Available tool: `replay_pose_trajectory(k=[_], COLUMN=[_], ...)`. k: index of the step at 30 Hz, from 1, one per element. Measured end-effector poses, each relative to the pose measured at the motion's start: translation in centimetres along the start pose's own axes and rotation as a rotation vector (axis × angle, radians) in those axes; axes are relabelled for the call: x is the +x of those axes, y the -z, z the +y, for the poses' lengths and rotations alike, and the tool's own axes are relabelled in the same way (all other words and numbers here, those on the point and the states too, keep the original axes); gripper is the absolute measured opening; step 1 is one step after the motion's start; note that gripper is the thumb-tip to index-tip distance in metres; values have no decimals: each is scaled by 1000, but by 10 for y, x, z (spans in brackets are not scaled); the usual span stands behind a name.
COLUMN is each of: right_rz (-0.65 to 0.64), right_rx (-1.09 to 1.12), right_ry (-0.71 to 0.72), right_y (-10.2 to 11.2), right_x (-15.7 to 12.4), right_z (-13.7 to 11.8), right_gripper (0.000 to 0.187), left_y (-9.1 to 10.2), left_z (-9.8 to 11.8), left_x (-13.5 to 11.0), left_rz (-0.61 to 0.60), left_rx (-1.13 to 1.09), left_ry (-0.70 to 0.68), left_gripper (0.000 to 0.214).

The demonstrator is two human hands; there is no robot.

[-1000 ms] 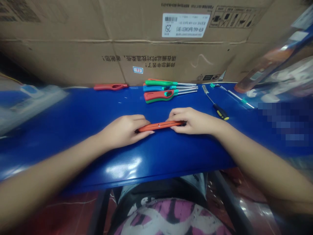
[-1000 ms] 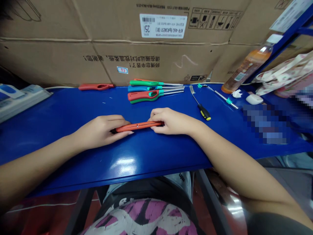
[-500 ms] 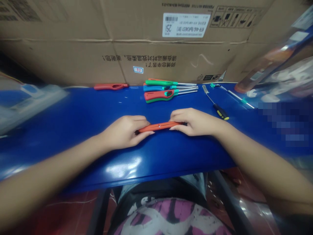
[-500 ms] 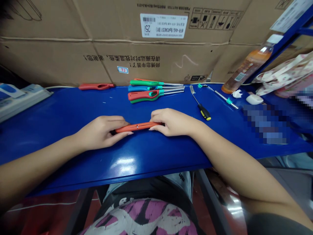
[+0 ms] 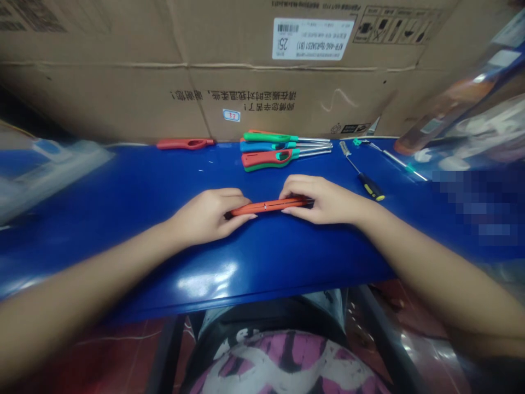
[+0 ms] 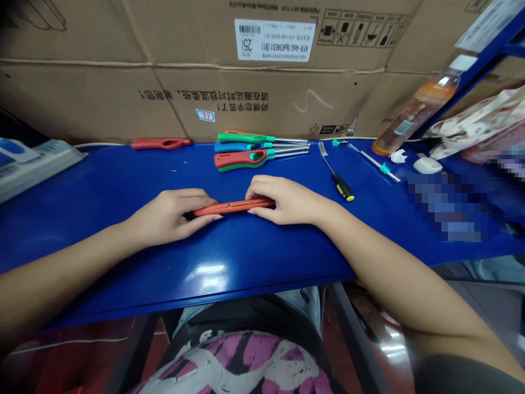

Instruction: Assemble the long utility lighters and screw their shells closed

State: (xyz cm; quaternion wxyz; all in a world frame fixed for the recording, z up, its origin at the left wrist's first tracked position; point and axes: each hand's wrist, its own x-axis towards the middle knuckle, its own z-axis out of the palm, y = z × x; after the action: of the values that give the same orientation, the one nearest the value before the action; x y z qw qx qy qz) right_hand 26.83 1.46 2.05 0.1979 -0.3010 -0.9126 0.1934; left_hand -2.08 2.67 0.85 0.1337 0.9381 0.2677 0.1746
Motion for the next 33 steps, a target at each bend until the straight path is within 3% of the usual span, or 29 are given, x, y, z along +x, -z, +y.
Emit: replay_pose_trajectory(k=[6, 14, 25, 33], right_rz=[26, -49, -10, 68], right_rx=[-4, -102, -230, -372], right_ry=[11, -46, 63, 76], right_y=[-2, -2, -8, -2], right_x=[0, 2, 2, 2], right_z=[1, 0, 1, -3], right_gripper=[8, 9, 17, 26], left_y=[0, 0, -14, -14], left_z=[0, 1, 0, 1], left_x=[-1, 3, 4, 6], left_rz=[1, -77, 81, 86], left_rx=[13, 4, -127, -211], left_ry=[3, 55, 183, 256], left_gripper=[31, 36, 29, 30])
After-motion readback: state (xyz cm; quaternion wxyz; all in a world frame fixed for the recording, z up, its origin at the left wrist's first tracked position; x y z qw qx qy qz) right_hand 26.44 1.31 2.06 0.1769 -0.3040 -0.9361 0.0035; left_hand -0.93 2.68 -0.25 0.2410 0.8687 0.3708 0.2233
